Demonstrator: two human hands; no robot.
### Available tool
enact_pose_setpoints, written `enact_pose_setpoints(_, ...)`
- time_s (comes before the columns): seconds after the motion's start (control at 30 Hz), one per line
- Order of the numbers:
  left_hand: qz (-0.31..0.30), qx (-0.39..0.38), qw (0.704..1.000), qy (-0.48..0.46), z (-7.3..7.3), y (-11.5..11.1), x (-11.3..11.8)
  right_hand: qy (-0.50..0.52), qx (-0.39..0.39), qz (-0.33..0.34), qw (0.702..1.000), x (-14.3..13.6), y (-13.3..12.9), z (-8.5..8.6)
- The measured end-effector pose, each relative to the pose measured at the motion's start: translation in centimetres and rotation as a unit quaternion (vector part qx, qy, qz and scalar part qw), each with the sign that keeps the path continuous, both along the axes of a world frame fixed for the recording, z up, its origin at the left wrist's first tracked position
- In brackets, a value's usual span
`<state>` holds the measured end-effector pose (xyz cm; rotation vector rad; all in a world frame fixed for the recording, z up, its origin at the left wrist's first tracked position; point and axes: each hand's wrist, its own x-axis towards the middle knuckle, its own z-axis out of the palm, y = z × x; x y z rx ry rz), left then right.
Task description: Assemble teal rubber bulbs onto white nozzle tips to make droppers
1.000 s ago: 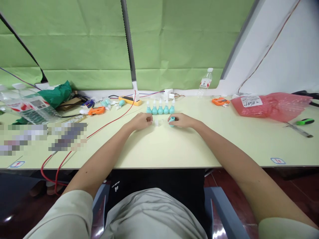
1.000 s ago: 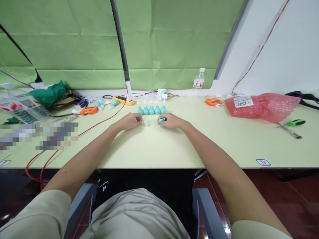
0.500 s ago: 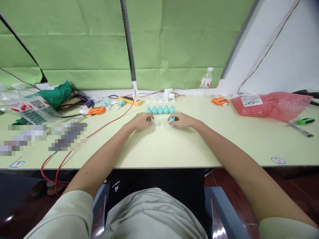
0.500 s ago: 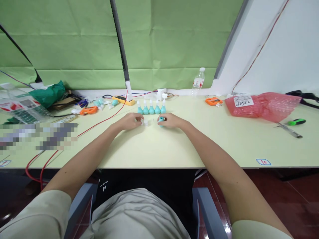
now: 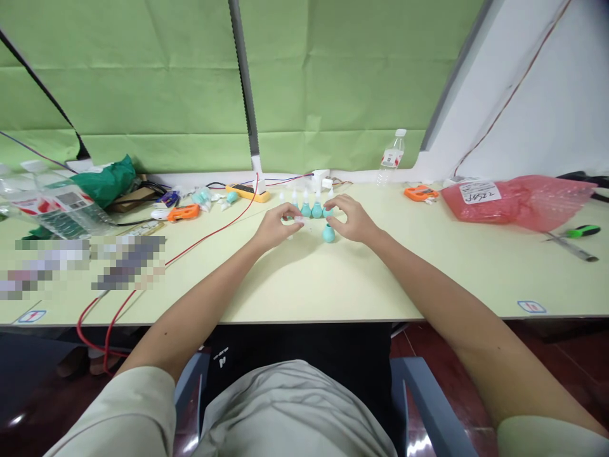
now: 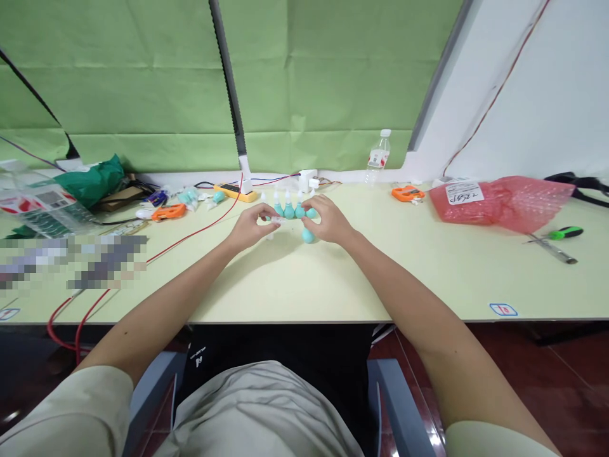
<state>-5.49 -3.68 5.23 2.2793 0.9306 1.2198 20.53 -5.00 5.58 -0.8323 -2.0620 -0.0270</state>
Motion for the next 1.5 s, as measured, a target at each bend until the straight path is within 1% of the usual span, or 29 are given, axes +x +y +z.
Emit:
enact_pose_setpoints(0.07,-0.003,-0.035,0.998,-0.054,-0.1,-0.4,0.6,-0.013,0.005,0.021,1.0,-0.7,-0.5,0.2)
enact_pose_setpoints(0.13,-0.022,-0.065,0.994,-0.08,-0.4,-0.7,1.2,-0.016,-0.02,0.03,0.999,-1.5,-0.8,0.1)
enact_pose_setpoints(0.23,-0.047,-0.101,0.99,-0.086,-0.9,-0.7,1.7,0.001,-0.067,0.024,0.997,-2.3,-0.8,-0.3)
enact_pose_setpoints(0.3,-0.039,-0.099,0.992,-0.074,-1.2,-0.3,1.7,0.023,-0.085,0.006,0.996,-2.3,-0.5,-0.5)
enact_pose_setpoints(0.37,-0.015,-0.056,0.998,-0.023,-1.4,0.2,1.5,0.057,-0.089,-0.025,0.994,-1.8,-0.1,-0.6)
enact_pose_setpoints(0.43,0.017,0.016,0.996,0.082,-1.7,0.7,1.4,0.09,-0.09,-0.059,0.99,-1.1,0.5,-0.8)
enact_pose_setpoints(0.5,0.051,0.079,0.973,0.21,-2.1,1.0,1.7,0.116,-0.097,-0.079,0.985,-0.5,1.0,-1.0)
enact_pose_setpoints(0.57,0.079,0.118,0.943,0.3,-2.4,1.2,2.3,0.133,-0.108,-0.087,0.981,-0.1,1.5,-1.2)
enact_pose_setpoints(0.67,0.094,0.156,0.916,0.358,-2.7,1.1,3.4,0.143,-0.108,-0.086,0.98,0.2,1.8,-1.4)
enact_pose_setpoints(0.8,0.085,0.185,0.901,0.382,-2.8,0.9,3.8,0.134,-0.092,-0.077,0.984,-0.2,1.7,-1.4)
enact_pose_setpoints(0.9,0.073,0.184,0.902,0.384,-2.8,0.8,3.6,0.12,-0.096,-0.075,0.985,-0.5,1.4,-1.3)
enact_pose_setpoints(1.0,0.068,0.167,0.909,0.376,-2.7,0.8,3.6,0.113,-0.092,-0.065,0.987,-0.6,1.2,-1.3)
enact_pose_setpoints(1.13,0.057,0.127,0.931,0.337,-2.8,1.3,3.6,0.106,-0.089,-0.05,0.989,-0.6,1.1,-1.4)
enact_pose_setpoints(1.27,0.031,0.096,0.953,0.284,-3.0,1.7,3.2,0.104,-0.096,-0.048,0.989,-0.6,1.0,-1.2)
enact_pose_setpoints(1.33,0.031,0.103,0.968,0.227,-2.8,1.5,2.7,0.108,-0.091,-0.043,0.989,-0.6,0.9,-1.1)
enact_pose_setpoints(1.4,0.039,0.132,0.978,0.155,-2.3,0.8,2.0,0.114,-0.082,-0.041,0.989,-0.6,0.8,-1.0)
enact_pose_setpoints(1.5,0.043,0.192,0.977,0.084,-1.4,-0.2,1.0,0.111,-0.068,-0.036,0.991,-0.6,0.6,-0.9)
